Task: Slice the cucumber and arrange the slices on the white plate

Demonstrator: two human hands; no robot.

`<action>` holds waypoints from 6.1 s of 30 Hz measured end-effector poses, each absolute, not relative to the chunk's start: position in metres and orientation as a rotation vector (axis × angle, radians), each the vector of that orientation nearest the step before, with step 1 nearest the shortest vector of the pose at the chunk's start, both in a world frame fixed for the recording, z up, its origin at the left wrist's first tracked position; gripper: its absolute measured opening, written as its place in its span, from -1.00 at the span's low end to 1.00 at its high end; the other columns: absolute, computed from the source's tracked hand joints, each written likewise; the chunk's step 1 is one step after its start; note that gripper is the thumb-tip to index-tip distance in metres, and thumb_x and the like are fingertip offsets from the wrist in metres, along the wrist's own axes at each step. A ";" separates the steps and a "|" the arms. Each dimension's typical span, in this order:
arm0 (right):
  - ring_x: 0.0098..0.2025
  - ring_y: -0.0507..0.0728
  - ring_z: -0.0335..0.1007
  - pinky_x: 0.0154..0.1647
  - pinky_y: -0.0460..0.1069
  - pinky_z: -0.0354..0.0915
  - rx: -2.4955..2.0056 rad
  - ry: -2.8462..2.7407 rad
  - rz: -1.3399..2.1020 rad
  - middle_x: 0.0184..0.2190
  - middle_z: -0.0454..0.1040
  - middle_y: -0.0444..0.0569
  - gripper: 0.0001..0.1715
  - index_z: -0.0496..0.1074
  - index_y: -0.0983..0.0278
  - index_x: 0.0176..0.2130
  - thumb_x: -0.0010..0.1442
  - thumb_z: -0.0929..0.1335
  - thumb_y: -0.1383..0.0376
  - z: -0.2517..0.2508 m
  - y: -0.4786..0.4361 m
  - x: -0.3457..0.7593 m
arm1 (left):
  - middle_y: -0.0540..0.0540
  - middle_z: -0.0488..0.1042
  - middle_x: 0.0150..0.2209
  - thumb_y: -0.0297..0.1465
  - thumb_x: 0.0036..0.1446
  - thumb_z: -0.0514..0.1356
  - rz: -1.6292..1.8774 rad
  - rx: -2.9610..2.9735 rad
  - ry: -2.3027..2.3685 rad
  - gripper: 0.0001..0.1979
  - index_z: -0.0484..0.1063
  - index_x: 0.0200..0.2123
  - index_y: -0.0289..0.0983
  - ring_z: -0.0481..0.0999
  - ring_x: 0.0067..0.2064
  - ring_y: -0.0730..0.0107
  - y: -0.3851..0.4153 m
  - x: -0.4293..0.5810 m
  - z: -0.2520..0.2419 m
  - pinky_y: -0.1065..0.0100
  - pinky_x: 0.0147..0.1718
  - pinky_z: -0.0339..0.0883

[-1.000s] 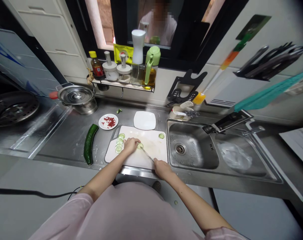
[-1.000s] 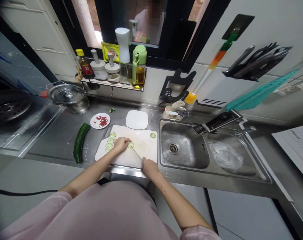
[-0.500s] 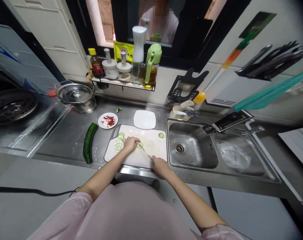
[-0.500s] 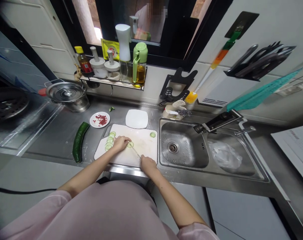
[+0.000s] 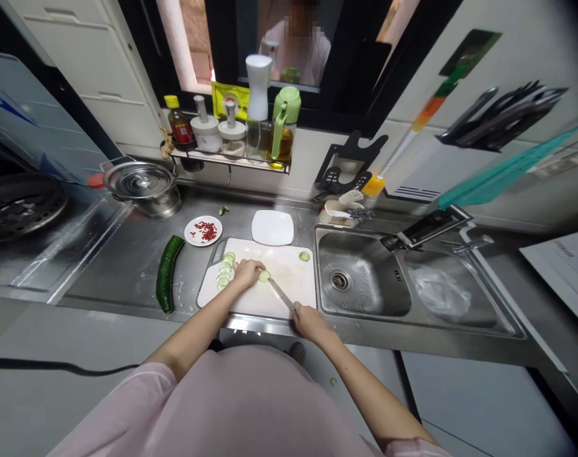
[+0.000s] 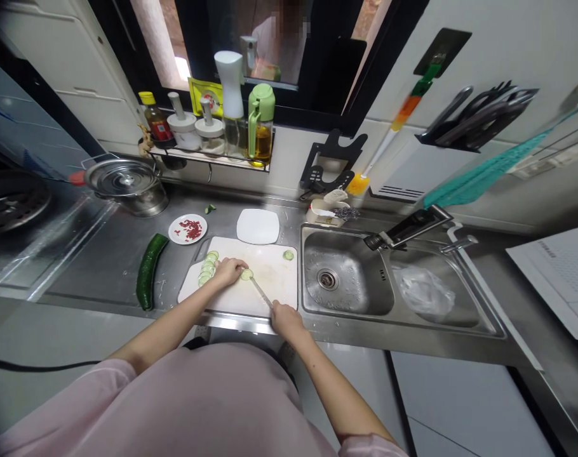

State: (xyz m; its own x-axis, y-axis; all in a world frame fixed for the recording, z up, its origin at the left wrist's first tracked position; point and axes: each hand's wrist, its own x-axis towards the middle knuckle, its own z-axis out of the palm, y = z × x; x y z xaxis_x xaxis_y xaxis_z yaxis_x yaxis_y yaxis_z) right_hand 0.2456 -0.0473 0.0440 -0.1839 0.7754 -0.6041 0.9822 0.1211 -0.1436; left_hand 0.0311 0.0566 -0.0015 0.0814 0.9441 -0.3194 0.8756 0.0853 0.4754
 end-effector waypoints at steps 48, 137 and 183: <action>-0.09 0.22 0.47 -0.18 -0.04 0.18 2.298 1.872 -0.651 -0.14 0.53 0.22 -0.48 0.24 0.41 0.16 0.37 0.12 0.16 0.011 -0.014 0.279 | -0.07 0.58 -0.21 -0.40 0.10 0.14 0.470 1.215 2.310 -0.78 0.50 -0.18 -0.14 0.46 -0.07 0.18 -0.023 -0.056 -0.010 0.19 -0.06 0.10; -0.35 0.14 0.34 -0.31 -0.05 0.16 2.629 1.979 -1.110 -0.47 0.36 -0.11 -0.79 0.30 0.26 -0.21 0.10 0.23 0.41 -0.021 0.014 0.225 | -0.17 0.59 -0.16 -0.44 0.07 0.04 0.106 1.495 2.129 -0.70 0.48 -0.16 -0.16 0.50 -0.04 0.05 -0.004 -0.007 0.010 0.09 -0.10 0.12; -0.09 0.20 0.45 -0.10 -0.05 0.21 2.419 2.012 -0.934 -0.12 0.53 0.21 -0.46 0.24 0.48 0.16 0.20 0.23 0.41 -0.009 0.015 0.220 | -0.08 0.56 -0.24 -0.29 0.15 0.10 0.444 1.362 2.234 -0.68 0.43 -0.03 -0.15 0.46 -0.07 0.15 -0.032 -0.042 0.013 0.14 -0.03 0.10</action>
